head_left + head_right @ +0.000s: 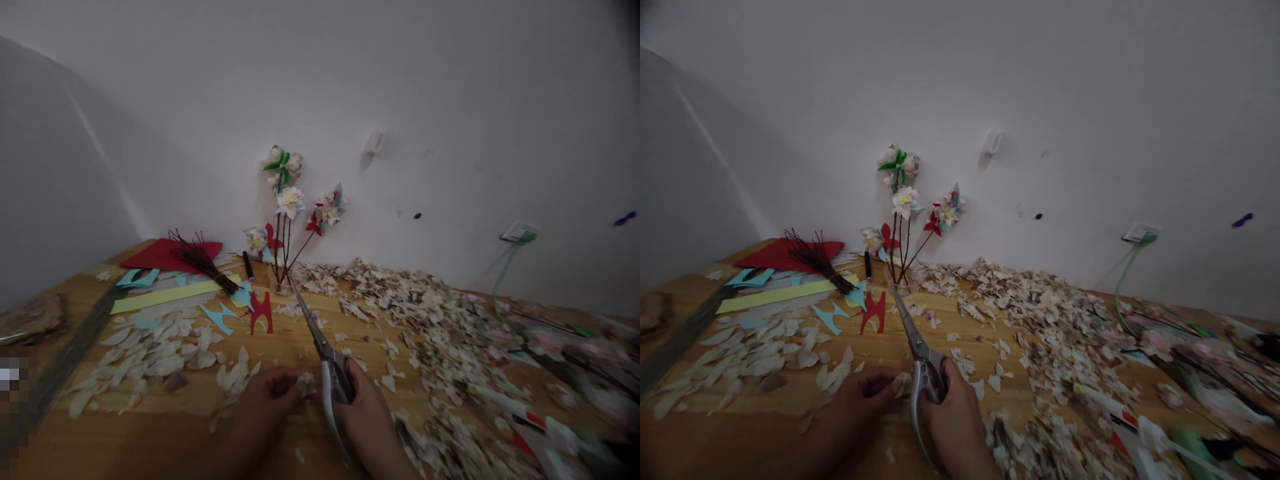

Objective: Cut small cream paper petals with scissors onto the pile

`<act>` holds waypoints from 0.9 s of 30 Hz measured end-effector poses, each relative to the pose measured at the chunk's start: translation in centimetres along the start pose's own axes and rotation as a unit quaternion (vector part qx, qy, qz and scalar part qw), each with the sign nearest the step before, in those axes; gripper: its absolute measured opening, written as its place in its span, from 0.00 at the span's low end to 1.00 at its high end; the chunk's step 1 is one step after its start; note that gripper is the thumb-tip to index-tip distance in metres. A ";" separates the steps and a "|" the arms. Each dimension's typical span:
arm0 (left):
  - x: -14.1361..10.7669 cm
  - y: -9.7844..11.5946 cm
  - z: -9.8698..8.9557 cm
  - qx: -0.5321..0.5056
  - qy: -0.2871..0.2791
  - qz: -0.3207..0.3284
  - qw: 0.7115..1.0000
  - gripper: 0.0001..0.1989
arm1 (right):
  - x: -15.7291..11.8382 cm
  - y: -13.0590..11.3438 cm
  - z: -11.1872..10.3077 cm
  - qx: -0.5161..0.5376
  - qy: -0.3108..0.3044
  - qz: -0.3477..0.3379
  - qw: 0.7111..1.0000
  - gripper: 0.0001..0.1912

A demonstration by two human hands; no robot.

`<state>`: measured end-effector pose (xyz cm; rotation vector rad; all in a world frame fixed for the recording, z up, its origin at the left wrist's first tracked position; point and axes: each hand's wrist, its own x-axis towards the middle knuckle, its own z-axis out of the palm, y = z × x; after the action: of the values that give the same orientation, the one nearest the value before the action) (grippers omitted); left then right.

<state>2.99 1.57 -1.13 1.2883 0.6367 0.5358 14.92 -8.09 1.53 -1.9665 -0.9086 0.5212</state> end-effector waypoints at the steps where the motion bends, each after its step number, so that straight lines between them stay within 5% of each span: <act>1: 0.0 0.0 -0.1 0.001 0.002 -0.001 1.000 0.14 | 0.0 0.0 0.0 -0.001 0.003 -0.003 1.000 0.07; 17: -0.2 0.5 -0.1 0.015 0.004 -0.006 1.000 0.11 | 0.0 -0.3 -0.1 -0.033 0.003 -0.031 0.999 0.05; 27: -0.1 0.1 -0.2 -0.021 0.022 -0.005 1.000 0.12 | 0.2 0.2 0.1 0.064 -0.025 -0.021 0.997 0.07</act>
<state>2.79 1.63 -1.04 1.2367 0.6654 0.5675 15.05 -7.98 1.33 -1.8218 -0.9243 0.5926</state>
